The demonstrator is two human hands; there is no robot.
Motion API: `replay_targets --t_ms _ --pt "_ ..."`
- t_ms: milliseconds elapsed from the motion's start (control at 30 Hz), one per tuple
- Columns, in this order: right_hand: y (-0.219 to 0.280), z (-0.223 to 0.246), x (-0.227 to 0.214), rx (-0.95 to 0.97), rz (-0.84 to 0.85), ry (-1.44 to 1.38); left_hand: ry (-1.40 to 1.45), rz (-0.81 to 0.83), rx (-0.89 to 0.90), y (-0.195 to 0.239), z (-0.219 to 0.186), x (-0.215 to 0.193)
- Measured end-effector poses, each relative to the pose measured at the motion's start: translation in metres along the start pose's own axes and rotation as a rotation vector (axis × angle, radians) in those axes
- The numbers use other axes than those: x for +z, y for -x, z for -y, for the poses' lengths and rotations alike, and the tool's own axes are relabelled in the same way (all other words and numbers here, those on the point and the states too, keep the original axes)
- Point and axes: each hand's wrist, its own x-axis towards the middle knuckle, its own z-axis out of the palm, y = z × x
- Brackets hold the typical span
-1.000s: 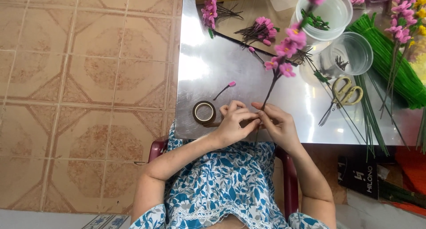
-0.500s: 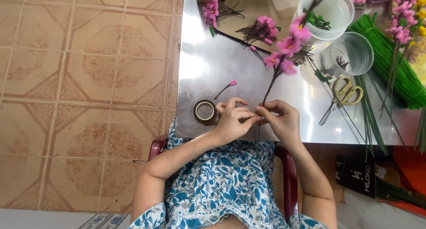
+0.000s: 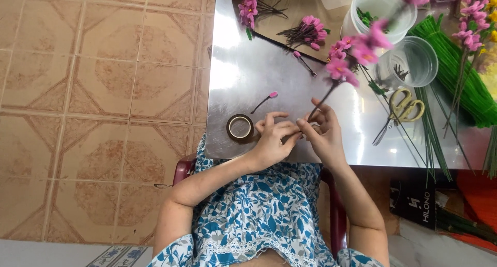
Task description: Attaching artificial flowers to a branch using floral tape to create a decorative arrangement.
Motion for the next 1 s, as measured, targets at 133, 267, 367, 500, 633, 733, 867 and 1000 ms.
replay_targets --t_ms 133,267,367,500,633,733,867,1000 --pt "0.003 0.009 -0.015 -0.107 0.160 0.043 0.045 0.023 0.017 0.000 0.004 -0.001" --pt "0.010 0.023 -0.018 -0.015 0.145 0.184 0.062 0.044 0.032 0.000 0.005 0.004" --pt "0.012 0.022 -0.011 0.033 0.058 0.193 0.019 0.052 0.037 -0.003 0.007 0.001" --pt "0.010 0.021 -0.002 -0.078 -0.023 0.309 -0.052 0.099 0.033 -0.006 0.006 -0.008" --pt "0.004 0.009 0.004 -0.154 -0.055 0.360 -0.107 0.087 0.043 -0.005 0.007 -0.011" --pt "-0.001 0.004 0.004 -0.163 -0.059 0.359 -0.167 0.048 0.055 -0.007 -0.001 -0.018" --pt "-0.012 -0.001 0.005 -0.194 -0.131 0.370 -0.022 -0.014 -0.049 -0.013 -0.020 -0.028" --pt "-0.018 -0.002 0.007 -0.203 -0.148 0.437 0.069 -0.044 -0.092 -0.016 -0.025 -0.031"
